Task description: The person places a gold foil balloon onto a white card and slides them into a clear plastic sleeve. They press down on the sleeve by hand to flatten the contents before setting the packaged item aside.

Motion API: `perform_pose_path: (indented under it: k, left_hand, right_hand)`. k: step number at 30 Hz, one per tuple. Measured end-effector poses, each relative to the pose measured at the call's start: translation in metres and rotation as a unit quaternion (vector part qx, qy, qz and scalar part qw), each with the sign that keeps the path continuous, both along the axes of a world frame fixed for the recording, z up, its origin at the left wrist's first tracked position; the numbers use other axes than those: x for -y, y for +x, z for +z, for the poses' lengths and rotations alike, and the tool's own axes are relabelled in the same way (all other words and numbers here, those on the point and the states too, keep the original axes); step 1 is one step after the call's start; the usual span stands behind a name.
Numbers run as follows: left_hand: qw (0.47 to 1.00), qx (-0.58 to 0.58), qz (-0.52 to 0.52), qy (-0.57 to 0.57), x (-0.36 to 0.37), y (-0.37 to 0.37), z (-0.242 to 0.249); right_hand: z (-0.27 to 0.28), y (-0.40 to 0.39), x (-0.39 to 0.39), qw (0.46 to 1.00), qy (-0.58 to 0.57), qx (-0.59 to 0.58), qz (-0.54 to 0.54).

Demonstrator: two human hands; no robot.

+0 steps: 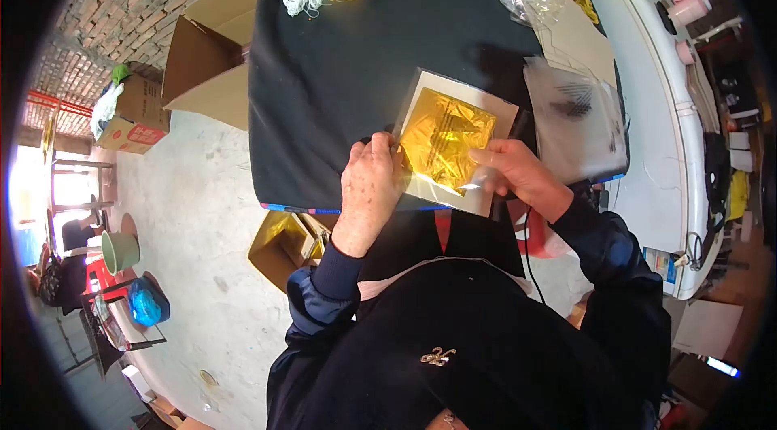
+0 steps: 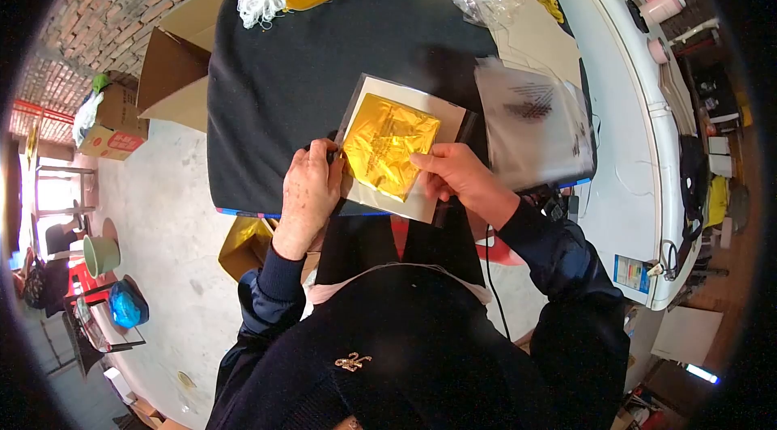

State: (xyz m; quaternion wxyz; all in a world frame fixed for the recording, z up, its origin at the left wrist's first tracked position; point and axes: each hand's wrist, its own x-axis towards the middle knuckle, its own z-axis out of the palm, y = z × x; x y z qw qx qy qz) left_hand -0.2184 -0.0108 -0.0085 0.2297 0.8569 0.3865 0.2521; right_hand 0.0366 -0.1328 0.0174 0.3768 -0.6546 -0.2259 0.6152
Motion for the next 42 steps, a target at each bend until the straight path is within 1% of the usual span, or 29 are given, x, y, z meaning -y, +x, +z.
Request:
perform_pose_path:
  k: [4, 8, 14, 16, 20, 24, 27, 28, 29, 32, 33, 35, 36, 38, 41, 42]
  left_hand:
    - [1.000, -0.011, 0.001, 0.000, 0.000, 0.001, 0.003]
    - [0.999, -0.028, 0.007, 0.016, 0.001, 0.003, 0.002]
    - [0.999, -0.039, 0.015, 0.021, 0.001, 0.003, 0.005]
    - [0.998, -0.051, 0.020, 0.021, 0.000, 0.004, 0.006]
    - [0.996, -0.057, 0.022, 0.059, -0.008, 0.003, 0.003]
    - [0.996, -0.066, 0.030, 0.059, -0.013, 0.000, 0.005]
    - [0.993, -0.041, 0.009, 0.114, -0.010, 0.008, 0.016]
    - [0.993, -0.039, -0.012, 0.107, -0.006, 0.012, 0.021]
    - [0.993, 0.002, -0.030, 0.110, -0.003, 0.019, 0.022]
    - [0.988, 0.037, -0.097, 0.116, 0.005, 0.036, 0.029]
    - [0.987, 0.064, -0.110, 0.095, 0.010, 0.043, 0.036]
    - [0.985, 0.102, -0.140, -0.026, 0.018, 0.050, 0.042]
    - [0.974, 0.114, -0.148, -0.125, 0.020, 0.055, 0.044]
    - [0.926, 0.136, -0.155, -0.315, 0.021, 0.063, 0.046]
    - [0.836, 0.212, -0.164, -0.479, 0.014, 0.074, 0.037]
    - [0.837, 0.184, -0.169, -0.487, 0.011, 0.076, 0.035]
  right_hand:
    - [0.009, 0.007, 0.007, 0.999, -0.018, 0.023, -0.021]
    - [0.017, 0.022, 0.025, 0.998, -0.034, 0.049, -0.011]
    - [0.029, 0.030, 0.061, 0.997, -0.016, 0.069, -0.017]
    - [0.029, 0.031, 0.071, 0.997, -0.017, 0.065, -0.028]
    - [0.029, 0.034, 0.087, 0.998, -0.014, 0.046, -0.046]
    - [0.032, 0.034, 0.101, 0.995, -0.029, 0.020, -0.090]
    - [0.031, 0.039, 0.117, 0.994, -0.010, 0.022, -0.106]
    - [0.029, 0.041, 0.122, 0.994, 0.000, 0.020, -0.109]
    - [0.028, 0.042, 0.127, 0.993, 0.010, 0.018, -0.112]
    - [0.034, 0.044, 0.136, 0.990, 0.020, 0.029, -0.138]
    - [0.038, 0.045, 0.137, 0.990, 0.034, 0.043, -0.131]
    - [0.047, 0.045, 0.137, 0.989, 0.059, 0.071, -0.116]
    - [0.055, 0.044, 0.133, 0.989, 0.065, 0.077, -0.110]
    - [0.071, 0.039, 0.119, 0.988, 0.077, 0.089, -0.095]
    - [0.085, 0.028, 0.095, 0.984, 0.086, 0.148, -0.046]
    - [0.086, 0.028, 0.088, 0.983, 0.095, 0.152, -0.025]
